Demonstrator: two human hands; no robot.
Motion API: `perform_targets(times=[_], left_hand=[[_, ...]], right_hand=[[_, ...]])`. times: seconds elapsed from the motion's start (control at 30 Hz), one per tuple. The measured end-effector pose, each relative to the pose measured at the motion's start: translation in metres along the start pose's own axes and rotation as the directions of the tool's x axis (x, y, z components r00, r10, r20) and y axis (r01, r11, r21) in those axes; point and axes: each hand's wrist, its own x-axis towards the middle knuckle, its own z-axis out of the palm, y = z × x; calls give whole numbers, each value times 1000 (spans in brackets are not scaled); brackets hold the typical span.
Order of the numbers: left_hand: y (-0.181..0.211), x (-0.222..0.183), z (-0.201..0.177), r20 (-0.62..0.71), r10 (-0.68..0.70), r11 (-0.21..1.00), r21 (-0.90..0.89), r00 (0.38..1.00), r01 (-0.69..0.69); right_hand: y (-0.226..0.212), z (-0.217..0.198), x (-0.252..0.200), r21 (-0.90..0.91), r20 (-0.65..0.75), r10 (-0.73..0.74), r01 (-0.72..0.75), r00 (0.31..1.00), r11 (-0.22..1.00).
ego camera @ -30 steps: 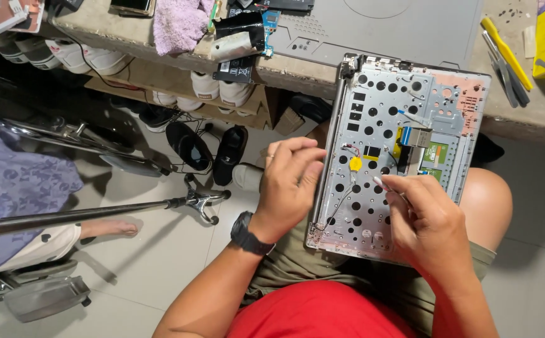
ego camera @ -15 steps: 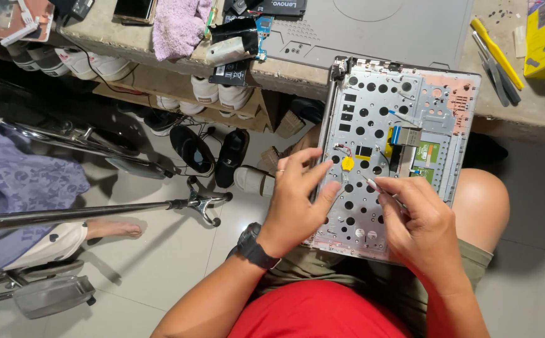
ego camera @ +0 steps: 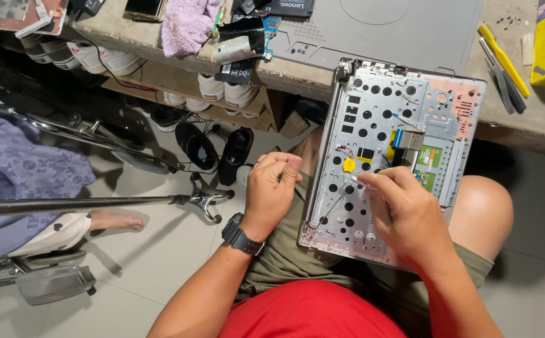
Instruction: Securing numerous small plastic fasteners on the underside of a laptop keyboard assembly using a thin metal tool.
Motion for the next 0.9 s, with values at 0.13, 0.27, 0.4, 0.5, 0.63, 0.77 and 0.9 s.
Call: perform_targets(times=[0.13,0.27,0.4,0.5,0.63,0.77,0.9], left_hand=[[12,-12,10,38,-80,994,-76,996,83],[21,-22,21,122,-106,980,-153,987,124],[13,-23,34,103,-59,987,-140,993,73],[5,-28,42,73,-15,991,-132,997,24],[4,-27,42,73,-22,989,-142,997,32],[1,-27,44,64,-41,988,-146,997,50],[8,-26,40,172,-117,992,-29,978,124]], right_hand=[[-1,0,9,-85,27,-63,65,998,994],[-13,11,6,-44,24,-19,20,1000,999],[-20,25,-10,-8,50,71,-71,996,997],[-23,32,-16,-23,65,95,-94,993,995],[-19,34,-15,-15,74,116,-115,990,993],[-16,31,-8,23,80,124,-126,989,992],[-16,18,-2,116,172,38,-58,984,992]])
